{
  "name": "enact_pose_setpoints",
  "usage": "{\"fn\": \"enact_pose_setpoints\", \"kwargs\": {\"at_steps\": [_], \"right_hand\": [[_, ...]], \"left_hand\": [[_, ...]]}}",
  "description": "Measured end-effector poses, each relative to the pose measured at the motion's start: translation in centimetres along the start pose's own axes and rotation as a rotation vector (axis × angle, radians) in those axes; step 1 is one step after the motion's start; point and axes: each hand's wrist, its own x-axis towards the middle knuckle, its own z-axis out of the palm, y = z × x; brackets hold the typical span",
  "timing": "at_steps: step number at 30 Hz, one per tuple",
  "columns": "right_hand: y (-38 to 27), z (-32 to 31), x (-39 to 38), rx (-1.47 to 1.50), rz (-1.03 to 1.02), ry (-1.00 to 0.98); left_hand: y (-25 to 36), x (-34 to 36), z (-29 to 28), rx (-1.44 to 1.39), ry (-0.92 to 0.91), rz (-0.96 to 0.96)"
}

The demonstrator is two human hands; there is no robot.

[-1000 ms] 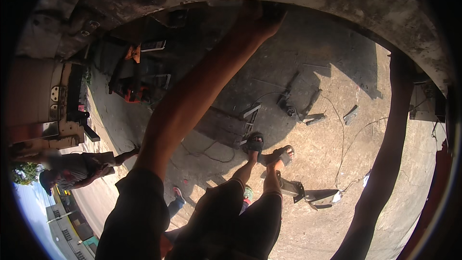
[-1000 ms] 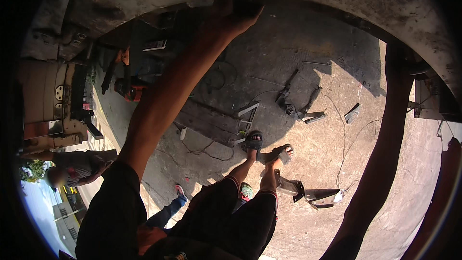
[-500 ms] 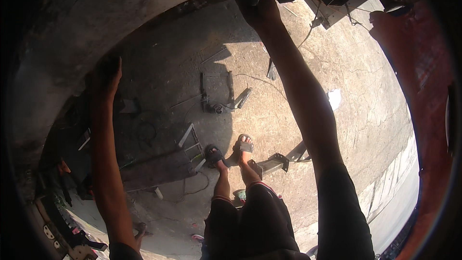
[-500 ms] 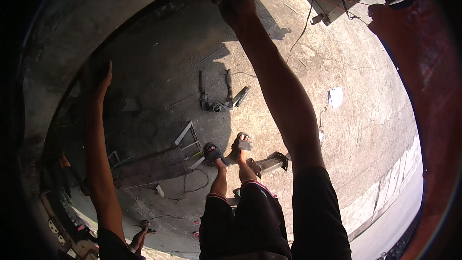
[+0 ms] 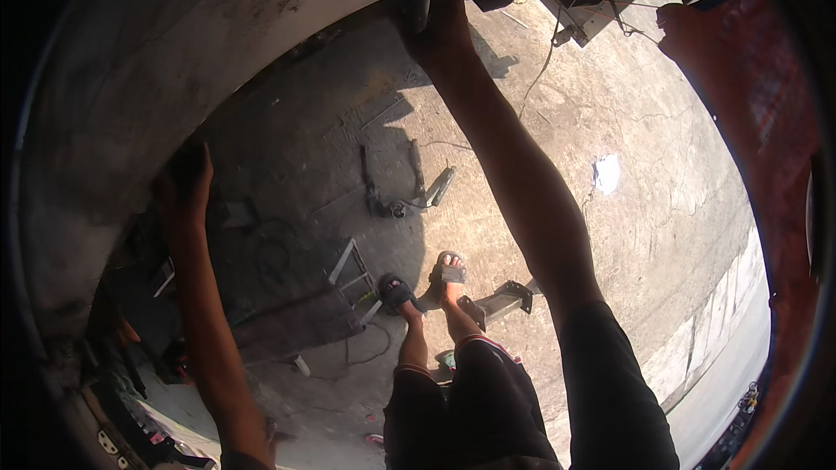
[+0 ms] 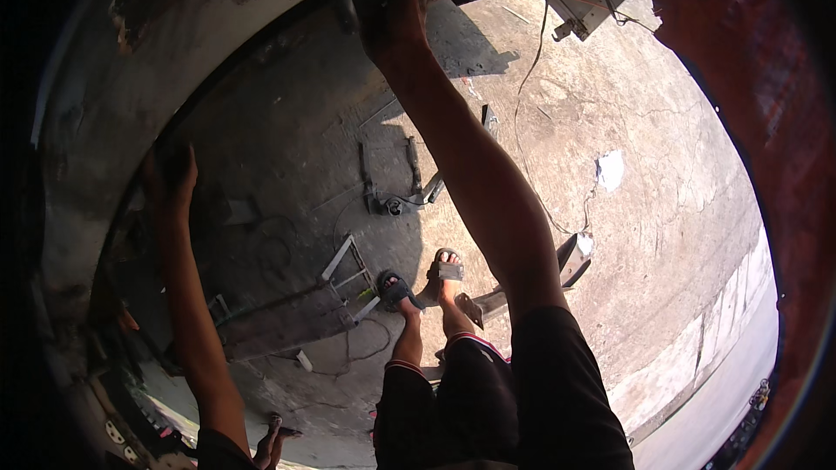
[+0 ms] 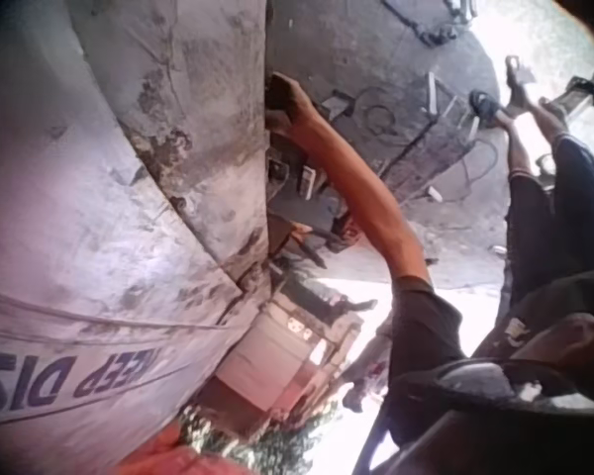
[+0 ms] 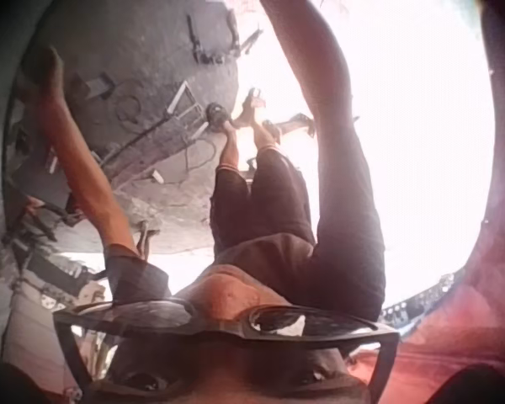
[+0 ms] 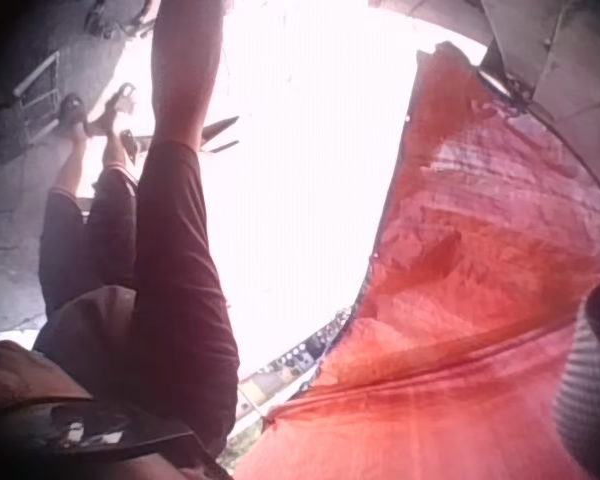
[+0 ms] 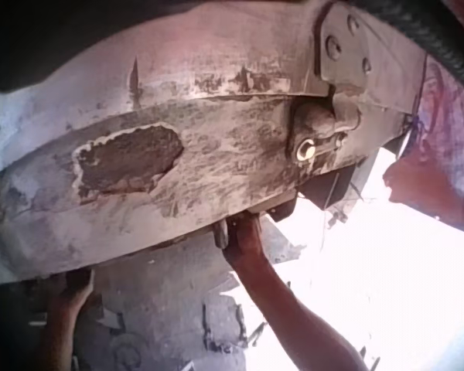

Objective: The person welds a metal seam on a large cylindrical object using a handheld welding torch. They repeatedly position the torch, weld short sections, and inspect the weld bead while another person stands nearby.

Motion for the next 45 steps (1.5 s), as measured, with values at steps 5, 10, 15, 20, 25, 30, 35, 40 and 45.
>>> {"fn": "enact_pose_setpoints", "kwargs": {"at_steps": [5,10,15,20,25,30,35,40,45], "right_hand": [[-2.1,0.1,0.1,-1.234,-0.323,-0.084],[0.6,1.0,0.4,0.331,0.143,0.38],[2.0,-0.9,-0.2,-0.077,0.179,0.173],[1.5,0.2,0.1,0.064,0.097,0.27],[-1.9,0.8,0.3,-0.16,0.361,0.158],[-2.6,-2.7,-9.3,0.064,0.584,0.344],[1.1,-10.4,-33.7,-0.155,1.232,0.532],[7.7,-15.5,-56.5,-0.351,1.625,0.758],[17.4,-20.6,-62.3,-0.609,1.626,0.767]], "left_hand": [[-1.3,-1.3,2.5,-0.716,-0.17,-0.179],[-4.7,-1.8,8.8,-0.659,-0.046,-0.213],[-4.5,-0.1,11.6,-0.713,-0.102,-0.257],[-2.4,0.6,11.4,-0.79,-0.128,-0.318],[-2.6,0.9,10.7,-0.648,-0.169,-0.245],[-0.9,2.0,9.4,-1.075,-0.053,-0.742],[0.1,1.2,10.7,-0.849,-0.146,-0.605],[0.8,0.2,11.9,-0.849,-0.035,-0.589],[1.4,-0.5,11.5,-0.79,-0.074,-0.525]]}}
